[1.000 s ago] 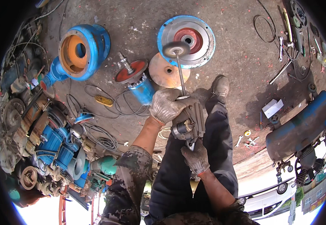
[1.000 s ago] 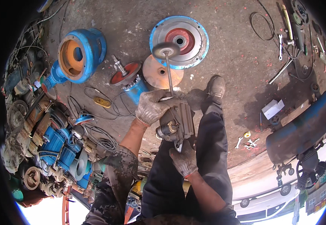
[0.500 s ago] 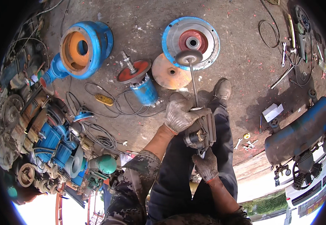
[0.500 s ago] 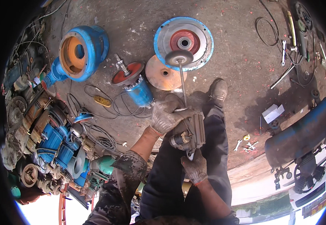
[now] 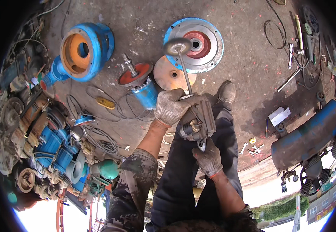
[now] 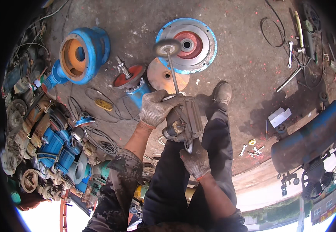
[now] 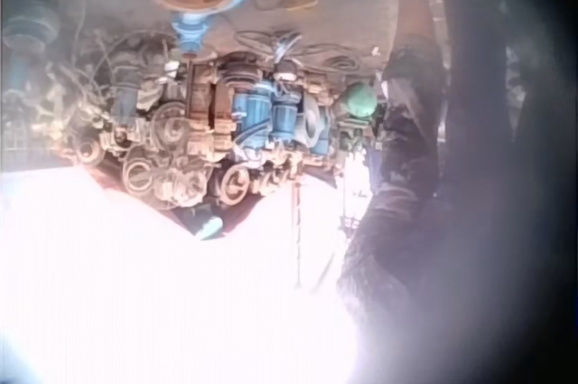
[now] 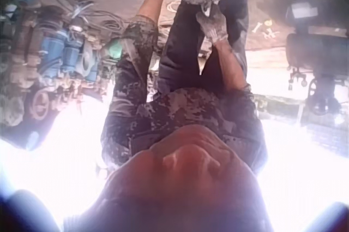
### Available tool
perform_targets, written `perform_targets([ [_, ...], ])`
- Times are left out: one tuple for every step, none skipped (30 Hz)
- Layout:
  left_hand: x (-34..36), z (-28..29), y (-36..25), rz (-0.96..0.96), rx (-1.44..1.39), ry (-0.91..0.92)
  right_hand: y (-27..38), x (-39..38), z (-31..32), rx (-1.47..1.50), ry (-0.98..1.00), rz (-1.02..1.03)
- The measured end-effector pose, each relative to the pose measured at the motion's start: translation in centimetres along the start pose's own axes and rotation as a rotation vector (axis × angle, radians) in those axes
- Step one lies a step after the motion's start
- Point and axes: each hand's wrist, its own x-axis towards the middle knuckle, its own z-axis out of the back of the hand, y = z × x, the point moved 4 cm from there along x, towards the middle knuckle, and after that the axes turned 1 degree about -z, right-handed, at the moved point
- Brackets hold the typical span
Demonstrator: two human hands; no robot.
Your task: The person sits on the floor in a cluttered workshop, handling disassembled blue and orange pump components. They plug in a power tool and use it to grind or polish the surfaces of the parts, then inspect the components by hand.
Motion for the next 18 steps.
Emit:
perform_targets([
  [0.1,0.2,-0.2,-0.005,0.028,0.011,0.2,-0.1,-0.1,-0.007,-0.005,0.064],
  [-0.2,-0.3,0.0,0.019,0.001,0.022,0.3,-0.2,0.2,-0.027,-0.018,0.05],
  [-0.4,-0.5,-0.2,0.035,-0.054,-0.007,0.8,-0.3,0.4,-0.045,-0.028,0.036],
  [-0.6,-0.8,-0.6,0.051,-0.109,-0.036,1.0,-0.6,0.7,-0.064,-0.018,0.014],
  [-0.9,-1.0,-0.9,0.068,-0.163,-0.065,1.0,-1.3,1.3,-0.083,-0.007,-0.007],
  [-1.2,-1.5,-1.2,0.074,-0.159,-0.004,0.8,-1.5,1.7,-0.099,0.002,-0.028],
  [-1.4,-1.5,-1.3,0.047,-0.125,-0.017,0.6,-1.4,2.0,-0.12,0.005,-0.025],
  [-1.6,-1.4,-1.2,0.021,-0.09,-0.03,0.4,-1.3,2.2,-0.142,0.009,-0.022],
  [-1.6,-1.5,-1.4,-0.005,-0.059,-0.04,0.4,-1.3,2.3,-0.163,0.011,-0.024],
  [-1.5,-1.6,-1.0,-0.053,-0.104,-0.202,0.8,-0.9,2.4,-0.16,0.021,-0.016],
  [-1.6,-1.7,-0.3,-0.013,-0.096,-0.197,1.3,-0.3,2.4,-0.183,0.054,0.047],
  [-1.6,-1.4,0.3,0.028,-0.09,-0.192,1.7,0.4,2.6,-0.206,0.086,0.108],
  [-1.7,-0.9,1.1,0.07,-0.084,-0.185,2.8,1.3,2.8,-0.185,0.113,0.07],
  [-1.7,-0.4,2.0,0.117,-0.041,-0.141,3.9,2.3,3.2,-0.167,0.135,0.03],
  [-1.1,0.8,2.6,0.101,0.028,-0.158,4.3,2.6,2.6,-0.216,0.106,0.16],
  [-0.9,1.6,2.8,0.114,0.048,-0.126,4.2,2.8,1.8,-0.263,0.076,0.289],
  [-0.9,2.3,2.7,0.126,0.067,-0.094,3.8,2.8,1.1,-0.228,0.036,0.261],
  [-0.9,3.4,2.4,0.176,-0.046,-0.13,3.5,3.1,0.3,-0.199,0.005,0.246],
])
